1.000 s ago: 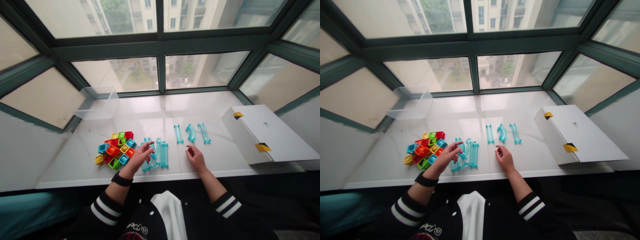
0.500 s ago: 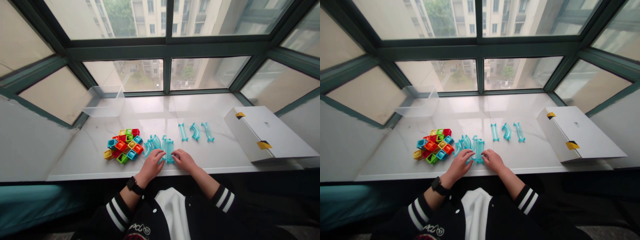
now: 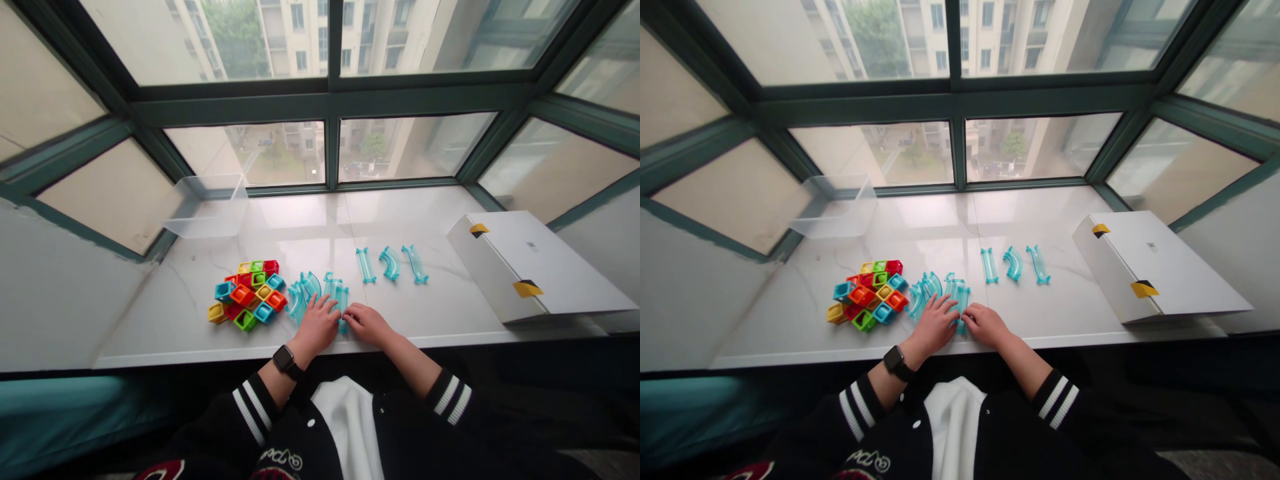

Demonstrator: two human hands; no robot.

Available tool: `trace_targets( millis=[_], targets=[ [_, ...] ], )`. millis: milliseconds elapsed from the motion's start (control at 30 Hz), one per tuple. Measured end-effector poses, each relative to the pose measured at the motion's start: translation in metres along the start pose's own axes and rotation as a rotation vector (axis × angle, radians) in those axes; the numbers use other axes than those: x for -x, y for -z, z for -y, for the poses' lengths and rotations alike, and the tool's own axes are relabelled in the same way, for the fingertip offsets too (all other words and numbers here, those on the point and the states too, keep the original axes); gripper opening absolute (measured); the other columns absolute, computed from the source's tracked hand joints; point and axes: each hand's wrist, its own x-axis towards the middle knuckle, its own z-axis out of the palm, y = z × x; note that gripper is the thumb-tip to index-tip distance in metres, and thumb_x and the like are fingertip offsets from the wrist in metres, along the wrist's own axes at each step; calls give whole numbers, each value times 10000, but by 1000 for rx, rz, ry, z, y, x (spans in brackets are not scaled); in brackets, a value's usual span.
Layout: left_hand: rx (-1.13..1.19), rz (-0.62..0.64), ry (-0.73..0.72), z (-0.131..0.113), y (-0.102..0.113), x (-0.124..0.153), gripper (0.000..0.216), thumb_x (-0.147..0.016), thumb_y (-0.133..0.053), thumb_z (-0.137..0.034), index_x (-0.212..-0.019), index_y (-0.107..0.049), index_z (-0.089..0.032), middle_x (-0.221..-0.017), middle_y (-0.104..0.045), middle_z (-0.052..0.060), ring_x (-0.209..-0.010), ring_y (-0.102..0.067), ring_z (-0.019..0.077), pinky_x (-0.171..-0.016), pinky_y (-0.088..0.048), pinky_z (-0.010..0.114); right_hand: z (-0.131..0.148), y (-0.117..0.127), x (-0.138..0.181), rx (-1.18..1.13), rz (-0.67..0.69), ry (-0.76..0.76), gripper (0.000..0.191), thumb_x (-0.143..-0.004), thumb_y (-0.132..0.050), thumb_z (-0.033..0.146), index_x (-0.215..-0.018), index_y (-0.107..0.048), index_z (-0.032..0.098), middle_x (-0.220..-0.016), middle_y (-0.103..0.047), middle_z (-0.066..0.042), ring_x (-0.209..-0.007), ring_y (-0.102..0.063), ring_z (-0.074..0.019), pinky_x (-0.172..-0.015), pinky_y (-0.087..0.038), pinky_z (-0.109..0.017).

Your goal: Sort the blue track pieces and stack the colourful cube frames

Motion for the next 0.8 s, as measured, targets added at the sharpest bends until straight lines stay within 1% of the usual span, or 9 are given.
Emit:
trace_targets(
  millis=[133,333,467,600,700,800],
  targets=[
    [5,-32,20,0,1,-1,122,-953,-646,-204,-1049,-717,-229,-1367,-674,87,-1411,-510,342,-1240,-285,623,-2,1,0,8,8,1,238,-1049,-555,278,-888,-722,230,-897,-658,-15,-825,-637,-163,-779,-465,-278],
    [66,-68,81,2,6,0,71,-942,-662,-204,-1003,-698,-209,-1298,-696,86,-1331,-562,313,-1222,-338,571,-9,6,3,4,-25,-31,179,-1003,-613,259,-855,-703,216,-858,-650,-16,-808,-626,-170,-755,-458,-290],
    [60,-75,104,2,7,0,76,-926,-667,-195,-992,-705,-202,-1281,-692,105,-1336,-549,326,-1219,-340,581,-14,12,7,-13,-55,-38,109,-946,-673,233,-839,-669,216,-831,-622,3,-752,-598,-159,-725,-456,-290],
    [27,-72,89,2,6,0,91,-923,-658,-187,-986,-720,-204,-1273,-690,117,-1358,-532,347,-1219,-334,614,-15,20,10,-51,-131,-18,83,-892,-678,180,-832,-638,222,-818,-607,16,-688,-567,-142,-680,-455,-281],
    [-6,-66,88,1,3,0,100,-928,-650,-189,-989,-729,-202,-1269,-697,117,-1365,-530,360,-1218,-336,624,-10,25,11,-101,-206,7,89,-895,-654,183,-827,-619,227,-808,-600,15,-677,-567,-143,-668,-468,-284],
    [-29,-64,93,1,0,2,101,-923,-654,-186,-976,-738,-201,-1281,-698,118,-1375,-529,374,-1232,-319,635,-2,30,10,-145,-252,33,77,-921,-636,212,-848,-621,232,-825,-606,5,-674,-579,-144,-670,-497,-292]
  ],
)
